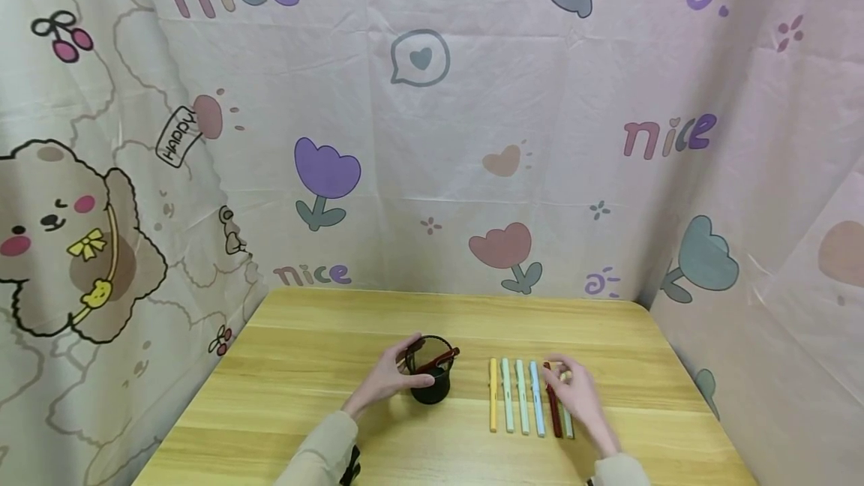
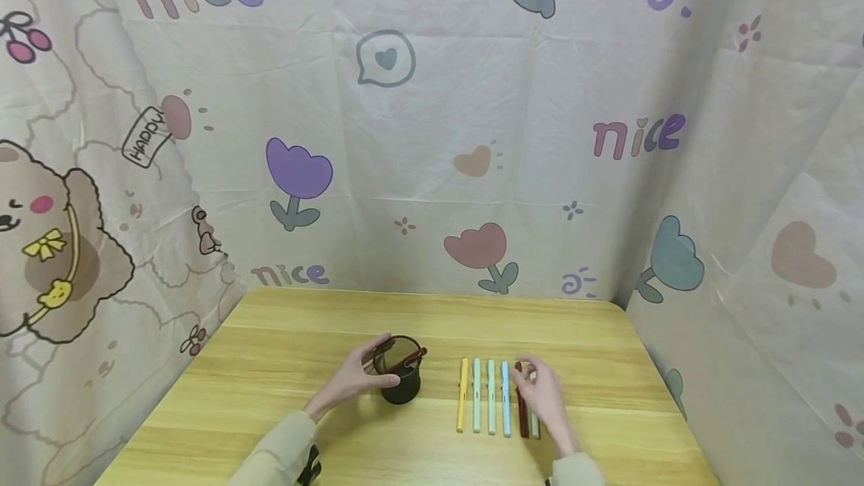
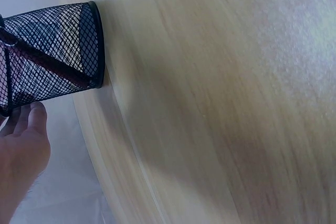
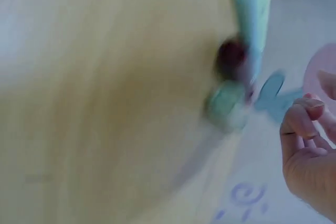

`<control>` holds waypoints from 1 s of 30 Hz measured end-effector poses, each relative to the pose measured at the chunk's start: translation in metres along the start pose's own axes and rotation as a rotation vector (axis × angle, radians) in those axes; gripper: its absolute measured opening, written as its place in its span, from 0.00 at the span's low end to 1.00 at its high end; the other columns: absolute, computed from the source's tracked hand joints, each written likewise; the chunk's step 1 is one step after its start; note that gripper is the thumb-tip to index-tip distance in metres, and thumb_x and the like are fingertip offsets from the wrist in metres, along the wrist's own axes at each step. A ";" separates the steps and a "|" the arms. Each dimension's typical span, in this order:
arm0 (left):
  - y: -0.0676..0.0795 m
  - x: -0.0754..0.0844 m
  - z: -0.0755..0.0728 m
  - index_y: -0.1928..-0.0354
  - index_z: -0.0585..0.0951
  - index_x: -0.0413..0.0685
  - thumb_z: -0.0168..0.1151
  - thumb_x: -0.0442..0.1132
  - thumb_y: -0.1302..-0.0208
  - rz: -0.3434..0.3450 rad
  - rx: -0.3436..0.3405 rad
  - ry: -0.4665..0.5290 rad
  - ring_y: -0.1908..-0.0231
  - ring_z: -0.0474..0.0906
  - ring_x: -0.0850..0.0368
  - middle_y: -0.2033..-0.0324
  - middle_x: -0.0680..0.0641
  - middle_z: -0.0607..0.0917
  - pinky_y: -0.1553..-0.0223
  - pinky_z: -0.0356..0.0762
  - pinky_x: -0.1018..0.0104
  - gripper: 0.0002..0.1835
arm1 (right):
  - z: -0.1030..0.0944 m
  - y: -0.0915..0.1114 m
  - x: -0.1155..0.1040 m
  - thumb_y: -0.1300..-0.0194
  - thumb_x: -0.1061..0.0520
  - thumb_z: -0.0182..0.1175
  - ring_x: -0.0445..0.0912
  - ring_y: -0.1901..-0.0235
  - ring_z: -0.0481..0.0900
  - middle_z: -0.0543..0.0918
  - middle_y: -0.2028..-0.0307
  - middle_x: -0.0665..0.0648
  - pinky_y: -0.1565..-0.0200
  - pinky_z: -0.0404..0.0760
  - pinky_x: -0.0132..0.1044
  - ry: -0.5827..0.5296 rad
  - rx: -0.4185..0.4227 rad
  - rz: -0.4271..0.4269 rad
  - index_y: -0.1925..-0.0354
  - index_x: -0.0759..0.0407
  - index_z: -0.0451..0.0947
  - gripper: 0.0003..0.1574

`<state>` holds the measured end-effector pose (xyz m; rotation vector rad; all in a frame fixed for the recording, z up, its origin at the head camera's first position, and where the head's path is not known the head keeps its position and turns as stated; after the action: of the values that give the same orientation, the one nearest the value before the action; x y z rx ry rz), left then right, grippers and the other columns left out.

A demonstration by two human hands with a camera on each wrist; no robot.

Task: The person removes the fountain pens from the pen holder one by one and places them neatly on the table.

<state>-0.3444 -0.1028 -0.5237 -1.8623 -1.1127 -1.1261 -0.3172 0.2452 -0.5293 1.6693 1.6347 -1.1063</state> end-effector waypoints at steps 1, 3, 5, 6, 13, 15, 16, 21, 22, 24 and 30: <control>0.000 0.000 0.000 0.23 0.61 0.43 0.77 0.49 0.44 0.002 -0.002 0.002 0.26 0.58 0.30 0.25 0.35 0.63 0.30 0.66 0.35 0.51 | 0.007 0.000 -0.009 0.34 0.61 0.65 0.34 0.79 0.71 0.80 0.67 0.58 0.78 0.72 0.26 -0.035 -0.012 -0.028 0.44 0.69 0.78 0.22; 0.000 0.001 -0.001 0.23 0.61 0.42 0.77 0.49 0.44 0.002 -0.005 0.007 0.26 0.58 0.30 0.25 0.35 0.64 0.30 0.65 0.35 0.51 | 0.024 0.000 -0.026 0.34 0.62 0.65 0.35 0.79 0.71 0.80 0.66 0.58 0.78 0.72 0.26 -0.102 -0.057 -0.069 0.45 0.68 0.78 0.21; 0.000 0.001 -0.001 0.23 0.61 0.42 0.77 0.49 0.44 0.004 -0.006 0.005 0.26 0.58 0.30 0.25 0.35 0.64 0.30 0.65 0.34 0.51 | 0.043 0.001 -0.042 0.34 0.61 0.66 0.36 0.79 0.72 0.80 0.64 0.58 0.78 0.72 0.26 -0.142 -0.119 -0.109 0.44 0.66 0.78 0.21; 0.001 0.002 -0.001 0.23 0.60 0.41 0.77 0.48 0.44 0.010 -0.008 0.005 0.26 0.58 0.29 0.25 0.34 0.64 0.30 0.65 0.34 0.51 | 0.052 0.001 -0.051 0.34 0.60 0.66 0.36 0.79 0.72 0.81 0.63 0.59 0.79 0.72 0.26 -0.157 -0.151 -0.137 0.44 0.65 0.78 0.22; 0.000 0.002 0.000 0.23 0.60 0.42 0.77 0.47 0.43 -0.008 -0.005 0.012 0.26 0.59 0.30 0.26 0.34 0.65 0.30 0.65 0.34 0.51 | 0.107 0.003 -0.100 0.30 0.59 0.62 0.33 0.79 0.69 0.79 0.56 0.65 0.80 0.70 0.24 -0.242 -0.338 -0.305 0.33 0.66 0.70 0.31; 0.000 0.003 0.001 0.23 0.59 0.41 0.76 0.46 0.43 -0.006 -0.006 0.012 0.26 0.59 0.30 0.26 0.34 0.65 0.30 0.65 0.35 0.50 | 0.116 0.001 -0.110 0.29 0.59 0.61 0.32 0.79 0.68 0.79 0.57 0.65 0.79 0.69 0.24 -0.244 -0.359 -0.331 0.32 0.66 0.68 0.31; 0.000 0.004 0.001 0.23 0.59 0.40 0.76 0.46 0.43 -0.002 -0.007 0.012 0.26 0.59 0.30 0.26 0.34 0.65 0.30 0.66 0.35 0.51 | 0.120 0.000 -0.113 0.29 0.59 0.61 0.32 0.80 0.67 0.78 0.57 0.65 0.78 0.68 0.24 -0.239 -0.365 -0.341 0.31 0.65 0.68 0.31; 0.000 0.005 0.003 0.23 0.58 0.37 0.76 0.44 0.42 0.003 -0.019 0.025 0.27 0.60 0.30 0.26 0.33 0.65 0.30 0.65 0.35 0.51 | 0.133 -0.004 -0.121 0.28 0.59 0.59 0.32 0.81 0.65 0.79 0.55 0.67 0.78 0.68 0.24 -0.194 -0.394 -0.376 0.32 0.63 0.70 0.28; 0.000 0.004 0.003 0.23 0.58 0.37 0.76 0.44 0.42 0.003 -0.021 0.027 0.27 0.60 0.30 0.26 0.33 0.65 0.30 0.65 0.35 0.51 | 0.135 -0.005 -0.121 0.28 0.59 0.59 0.32 0.80 0.66 0.79 0.53 0.68 0.78 0.68 0.24 -0.185 -0.404 -0.375 0.33 0.64 0.71 0.28; 0.000 0.004 0.003 0.23 0.58 0.37 0.76 0.44 0.42 0.001 -0.022 0.032 0.26 0.59 0.31 0.26 0.33 0.65 0.29 0.65 0.35 0.51 | 0.139 -0.006 -0.120 0.28 0.60 0.59 0.32 0.79 0.67 0.79 0.47 0.70 0.77 0.69 0.24 -0.166 -0.419 -0.375 0.34 0.64 0.72 0.27; -0.002 0.002 0.002 0.23 0.58 0.38 0.76 0.42 0.42 0.003 -0.017 0.050 0.26 0.59 0.31 0.26 0.32 0.64 0.29 0.64 0.35 0.50 | 0.141 -0.006 -0.123 0.29 0.62 0.60 0.34 0.73 0.70 0.80 0.46 0.70 0.72 0.72 0.25 -0.139 -0.420 -0.411 0.44 0.64 0.80 0.17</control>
<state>-0.3445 -0.0997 -0.5222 -1.8383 -1.0754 -1.1781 -0.3379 0.0622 -0.4959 0.9973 2.0019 -0.9470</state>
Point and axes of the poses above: each hand's wrist, its own y-axis away from the middle knuckle, its own z-axis out of the palm, x = y × z, the point moved 9 cm from there along -y, towards the middle knuckle
